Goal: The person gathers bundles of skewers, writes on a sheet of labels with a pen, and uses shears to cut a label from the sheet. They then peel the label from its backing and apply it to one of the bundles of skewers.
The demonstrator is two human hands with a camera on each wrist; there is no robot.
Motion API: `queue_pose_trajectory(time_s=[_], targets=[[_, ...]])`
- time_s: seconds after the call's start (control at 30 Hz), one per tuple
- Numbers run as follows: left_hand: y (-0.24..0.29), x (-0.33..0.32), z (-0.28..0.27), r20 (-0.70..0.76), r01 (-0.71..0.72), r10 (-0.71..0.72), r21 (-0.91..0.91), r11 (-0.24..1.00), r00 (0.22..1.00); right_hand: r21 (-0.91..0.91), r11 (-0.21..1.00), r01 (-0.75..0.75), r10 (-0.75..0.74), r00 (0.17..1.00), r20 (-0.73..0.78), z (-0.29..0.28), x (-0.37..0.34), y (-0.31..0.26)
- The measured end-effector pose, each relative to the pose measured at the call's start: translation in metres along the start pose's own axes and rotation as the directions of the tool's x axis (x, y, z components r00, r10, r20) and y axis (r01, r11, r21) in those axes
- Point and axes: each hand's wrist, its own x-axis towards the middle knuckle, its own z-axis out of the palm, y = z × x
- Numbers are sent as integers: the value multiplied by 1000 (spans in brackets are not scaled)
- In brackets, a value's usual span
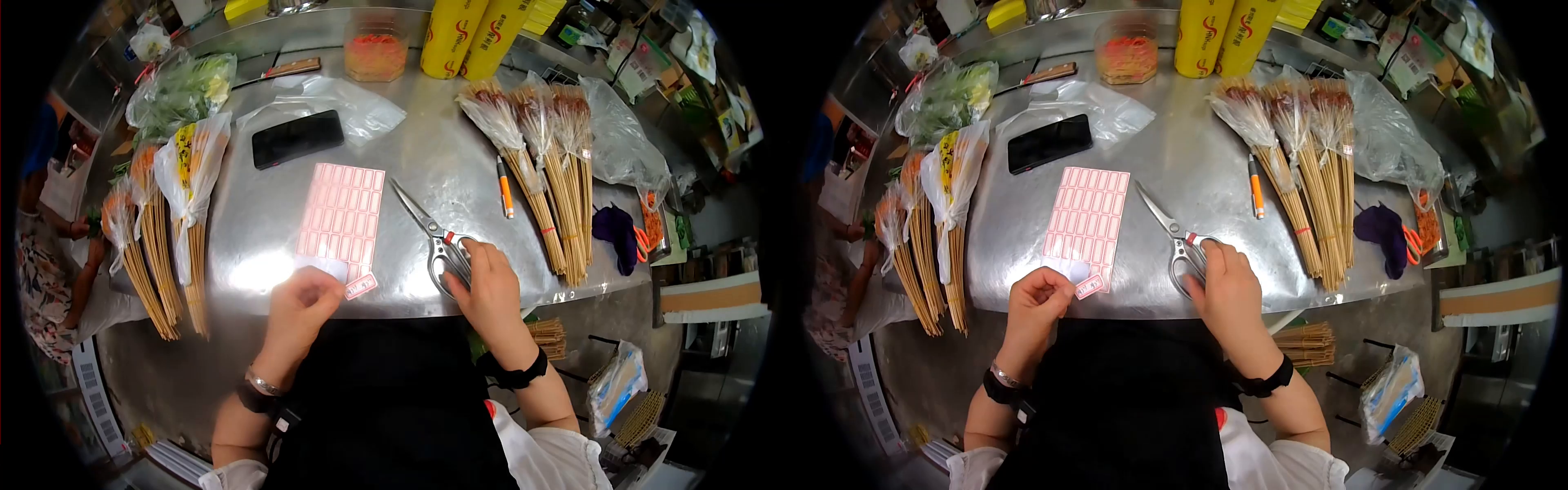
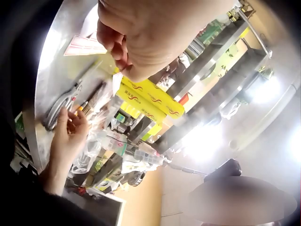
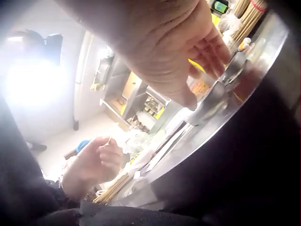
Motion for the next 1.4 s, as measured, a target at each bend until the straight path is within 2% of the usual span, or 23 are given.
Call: queue_pose_trajectory(time_s=[0.13,0.2,0.23,0.3,0.37,0.43,0.47,0.5,0.57,0.63,0.67,0.7,0.77,0.87,0.9,0.93,0.97,1.0,1.03,1.1,1.2,1.3,1.4], targets=[[-3,7,1,-55,-22,20,-39,999,998,-12,999,-40,41,999,27,11,-2,13],[0,12,9,-89,-172,172,15,985,981,-46,996,-71,75,994,82,8,3,10],[2,15,10,-101,-246,250,43,968,963,107,977,-185,171,976,133,7,3,12],[3,16,6,-79,-198,195,-35,980,978,370,837,-404,312,906,285,3,2,18],[4,16,2,-52,-158,153,-132,979,987,572,595,-564,344,823,453,-4,-4,20],[2,13,-1,-42,-161,156,-172,972,987,657,280,-700,316,713,626,-13,-16,17],[2,14,0,-32,-163,160,-195,967,987,690,312,-653,281,757,590,-15,-28,10],[4,14,3,-44,-161,155,-228,960,987,692,212,-690,203,724,660,-25,-34,7],[11,12,9,-52,-148,139,-288,946,989,680,303,-668,125,735,667,-25,-49,-2],[13,13,12,-51,-142,133,-283,949,990,636,375,-675,33,695,718,-25,-47,-16],[13,14,14,-49,-140,131,-279,950,990,639,440,-630,5,714,700,-19,-48,-19],[12,15,16,-36,-142,138,-282,949,990,635,467,-615,23,727,687,-14,-50,-22],[10,14,13,-29,-153,151,-276,949,988,613,426,-666,42,691,722,-10,-46,-27],[5,14,13,-70,-116,100,-294,949,993,629,493,-601,22,732,681,-6,-46,-24],[-8,17,9,-85,-186,168,-306,933,982,652,399,-645,72,730,679,-8,-43,-28],[-4,15,2,-76,-145,132,-212,966,988,675,462,-576,72,782,619,8,-54,-11],[-6,12,-2,-86,-166,154,-160,973,984,655,480,-584,104,779,619,4,-53,-9],[-4,9,-9,-74,-130,120,-159,979,990,624,440,-645,143,737,661,-1,-50,-9],[-4,7,-18,-97,-145,128,-186,972,987,659,467,-589,154,788,596,3,-50,-11],[4,2,-33,-147,-167,149,-120,979,978,589,463,-663,265,737,622,5,-46,-4],[-1,-9,-63,-224,-198,172,-98,975,959,559,679,-476,200,853,483,24,-49,20],[-2,-24,-80,-286,-223,183,-115,968,941,502,755,-421,221,885,410,12,-39,2],[-9,-29,-89,-316,-234,182,-135,963,931,509,752,-419,230,891,392,19,-33,9]])
